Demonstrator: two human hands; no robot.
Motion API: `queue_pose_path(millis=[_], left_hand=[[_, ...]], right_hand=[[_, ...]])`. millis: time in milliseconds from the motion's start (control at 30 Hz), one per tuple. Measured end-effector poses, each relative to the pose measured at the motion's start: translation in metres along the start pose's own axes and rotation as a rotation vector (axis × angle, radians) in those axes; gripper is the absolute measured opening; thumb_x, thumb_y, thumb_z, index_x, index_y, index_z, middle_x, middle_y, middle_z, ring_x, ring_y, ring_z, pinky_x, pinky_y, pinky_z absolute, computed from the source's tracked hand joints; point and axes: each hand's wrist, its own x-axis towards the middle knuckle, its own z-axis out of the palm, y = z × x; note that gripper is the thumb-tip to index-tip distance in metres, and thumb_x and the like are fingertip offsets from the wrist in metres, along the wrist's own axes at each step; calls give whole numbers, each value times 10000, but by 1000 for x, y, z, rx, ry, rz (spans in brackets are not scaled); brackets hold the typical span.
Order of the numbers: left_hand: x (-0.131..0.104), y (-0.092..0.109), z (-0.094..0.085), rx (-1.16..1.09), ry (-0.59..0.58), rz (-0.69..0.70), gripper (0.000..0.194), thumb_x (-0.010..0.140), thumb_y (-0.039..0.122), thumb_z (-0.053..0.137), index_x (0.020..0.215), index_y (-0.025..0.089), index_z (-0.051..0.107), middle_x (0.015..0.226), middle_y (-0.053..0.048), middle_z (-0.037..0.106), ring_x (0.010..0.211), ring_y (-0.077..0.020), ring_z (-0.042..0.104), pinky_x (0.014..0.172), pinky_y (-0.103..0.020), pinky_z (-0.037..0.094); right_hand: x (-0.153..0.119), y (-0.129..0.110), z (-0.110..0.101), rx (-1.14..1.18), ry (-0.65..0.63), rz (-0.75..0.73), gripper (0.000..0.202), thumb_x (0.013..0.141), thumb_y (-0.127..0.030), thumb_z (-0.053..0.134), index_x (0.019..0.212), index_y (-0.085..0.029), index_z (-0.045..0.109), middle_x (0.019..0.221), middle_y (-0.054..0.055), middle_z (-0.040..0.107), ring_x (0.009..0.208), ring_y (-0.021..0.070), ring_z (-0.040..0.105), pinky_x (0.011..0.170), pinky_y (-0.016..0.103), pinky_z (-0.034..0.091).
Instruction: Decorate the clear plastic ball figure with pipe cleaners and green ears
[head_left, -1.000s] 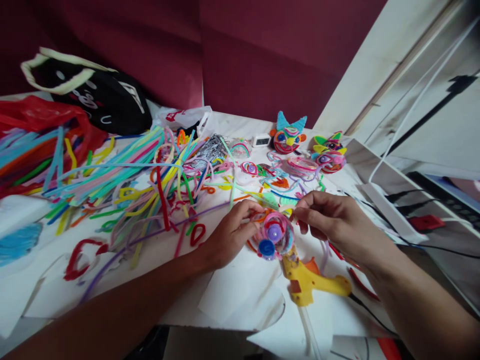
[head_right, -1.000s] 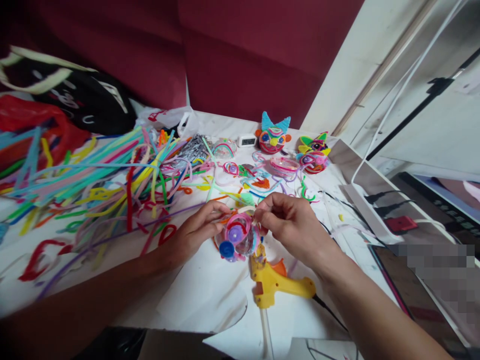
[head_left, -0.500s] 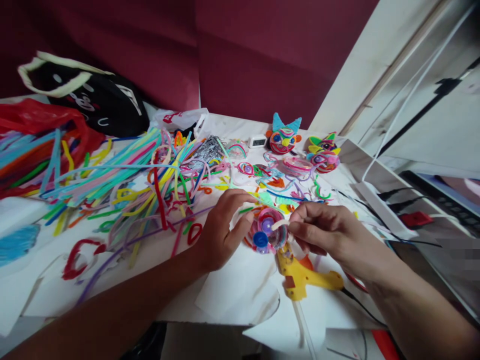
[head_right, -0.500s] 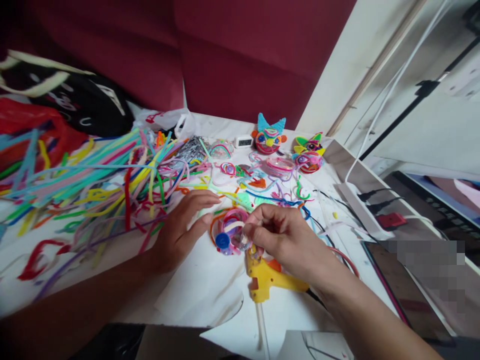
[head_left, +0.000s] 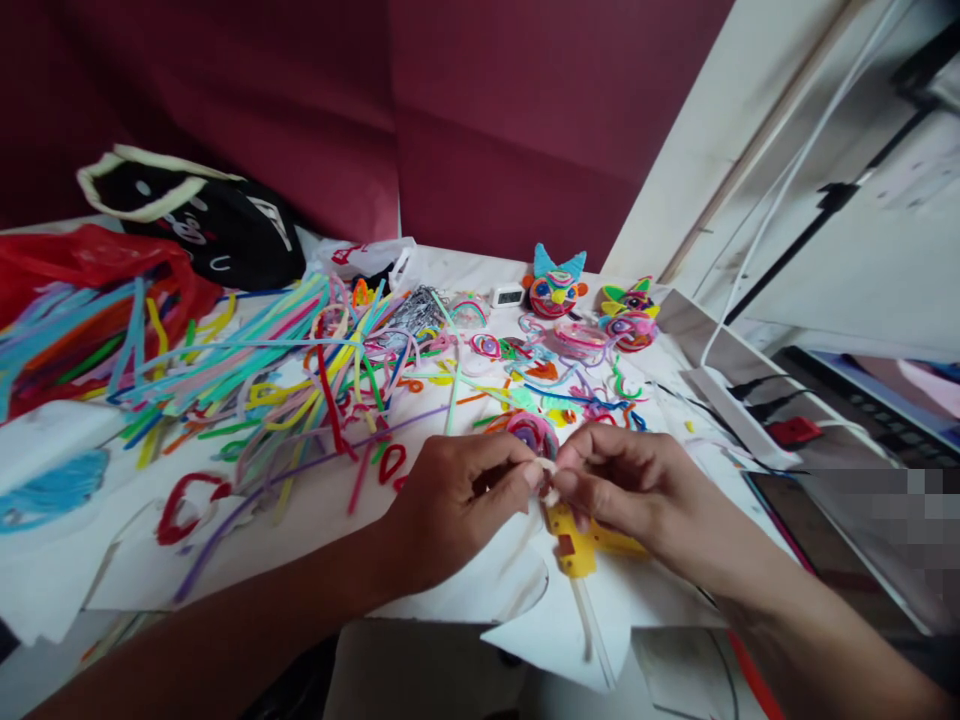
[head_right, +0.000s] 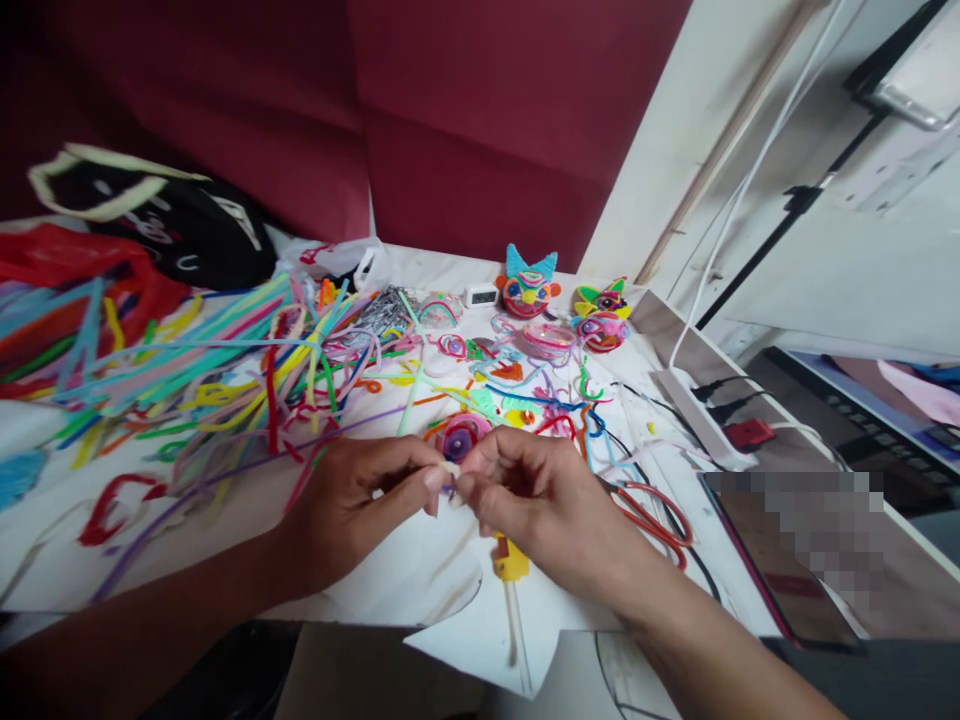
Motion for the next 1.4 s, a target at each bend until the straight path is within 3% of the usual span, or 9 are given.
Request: queue_pose_path(millis=[100, 267, 500, 700, 800, 933, 1067, 1200, 1400], left_hand=[[-1, 5, 0, -42, 15, -22, 267, 894, 206, 541, 651, 155, 639, 569, 42, 610, 489, -59, 463, 482, -177, 326], [-3, 10, 5, 24, 21, 34, 214, 892, 173, 552, 735, 163, 697, 639, 29, 692, 549, -71, 571, 527, -171, 388], [-5, 13, 15, 193, 50, 148, 166, 909, 183, 552, 886, 188, 716, 781, -8, 753, 642, -104, 654, 600, -199, 450], [-3, 20, 23, 25, 169, -26, 78, 881, 258, 598, 892, 194, 641, 733, 21, 686, 588, -92, 611, 538, -185, 448], [-2, 26, 30, -123, 107, -123, 136, 862, 299, 609, 790, 184, 621, 626, 38, 604, 515, -77, 523, 487, -185, 400], [-2, 34, 37, -314, 20, -186, 145, 846, 304, 621, 763, 186, 625, 591, 47, 553, 506, -77, 486, 486, -193, 386], [0, 38, 38, -371, 4, -196, 193, 881, 266, 575, 712, 184, 619, 542, 59, 500, 485, -66, 438, 466, -181, 350], [4, 38, 37, -335, -40, -208, 176, 862, 239, 570, 710, 177, 632, 547, 58, 513, 497, -66, 459, 487, -181, 366], [8, 34, 39, -241, -96, -240, 208, 848, 277, 573, 676, 166, 609, 526, 56, 531, 486, -64, 462, 481, -179, 355]], right_hand=[[-3, 7, 0, 157, -31, 25, 237, 790, -383, 740, 834, -169, 649, 649, -21, 619, 550, 76, 540, 545, 194, 445], [-8, 19, -2, 373, -52, 112, 265, 723, -359, 816, 823, -163, 668, 615, -25, 632, 508, 61, 508, 471, 165, 363], [-21, 20, -6, 349, 32, 53, 234, 666, -271, 841, 773, -163, 663, 567, -43, 611, 461, 48, 474, 452, 163, 339], [-39, 16, -2, -120, 327, -281, 133, 809, -286, 699, 743, -185, 644, 618, -7, 608, 516, 97, 531, 463, 209, 422], [-45, 20, 4, -441, 467, -563, 51, 863, -168, 630, 823, -199, 626, 713, 18, 655, 597, 116, 588, 526, 229, 461], [-48, 26, 9, -651, 508, -829, 189, 843, -33, 617, 929, -198, 582, 799, 34, 670, 690, 126, 616, 609, 241, 488], [-49, 29, 6, -568, 467, -764, 168, 859, -66, 626, 937, -214, 601, 813, 27, 680, 704, 131, 627, 616, 249, 501], [-48, 29, -3, -393, 565, -586, 117, 886, -179, 642, 991, -224, 619, 762, -4, 675, 607, 115, 612, 525, 227, 490], [-46, 29, -15, -531, 525, -604, 71, 898, -153, 613, 889, -191, 672, 807, 12, 698, 663, 92, 601, 548, 212, 438]])
